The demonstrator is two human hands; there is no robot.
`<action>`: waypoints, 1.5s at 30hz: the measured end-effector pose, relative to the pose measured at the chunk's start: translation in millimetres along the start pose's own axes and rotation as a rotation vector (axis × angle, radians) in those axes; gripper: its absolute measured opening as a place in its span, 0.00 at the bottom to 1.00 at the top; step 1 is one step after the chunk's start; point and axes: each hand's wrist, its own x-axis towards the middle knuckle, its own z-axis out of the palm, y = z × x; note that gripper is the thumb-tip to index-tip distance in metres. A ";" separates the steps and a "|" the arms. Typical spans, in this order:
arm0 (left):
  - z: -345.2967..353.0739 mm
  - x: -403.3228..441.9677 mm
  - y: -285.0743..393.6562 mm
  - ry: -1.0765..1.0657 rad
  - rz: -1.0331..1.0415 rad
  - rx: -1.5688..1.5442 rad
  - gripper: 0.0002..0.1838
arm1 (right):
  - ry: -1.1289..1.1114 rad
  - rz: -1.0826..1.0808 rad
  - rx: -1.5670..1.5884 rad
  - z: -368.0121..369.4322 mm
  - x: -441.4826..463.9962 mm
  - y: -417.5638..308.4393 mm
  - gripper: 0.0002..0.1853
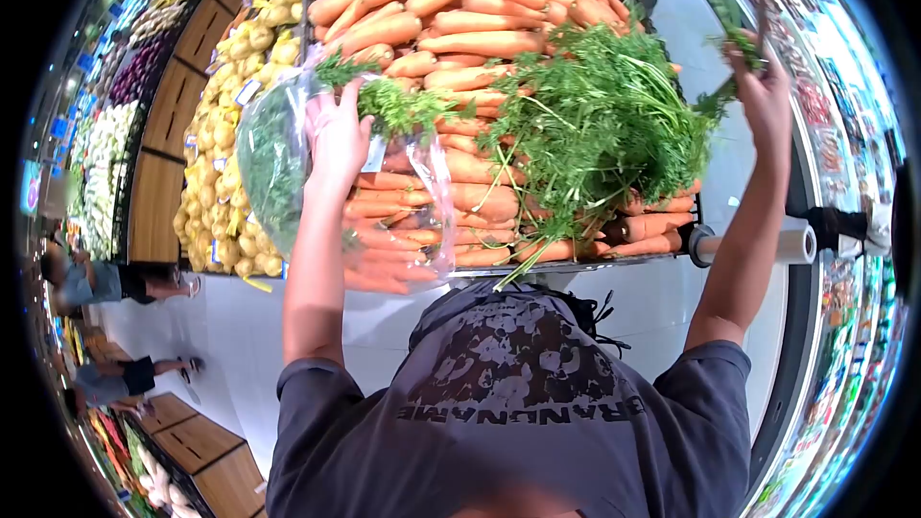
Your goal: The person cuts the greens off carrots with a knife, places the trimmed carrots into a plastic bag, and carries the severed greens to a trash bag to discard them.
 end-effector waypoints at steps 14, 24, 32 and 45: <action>-13.6 36.1 7.6 0.085 0.137 -0.376 0.19 | -0.518 0.298 -0.178 10.5 -33.5 56.6 0.39; -123.0 108.5 74.0 0.007 -0.152 -0.981 0.20 | -0.614 0.027 -0.136 55.2 -40.5 89.4 0.62; -175.2 124.2 129.7 -0.102 0.034 -1.507 0.15 | -0.528 -0.001 -0.137 61.3 -43.4 92.7 0.59; -126.1 106.4 179.9 -0.482 0.034 -1.925 0.22 | -0.350 0.251 0.736 158.3 -106.8 -65.3 0.36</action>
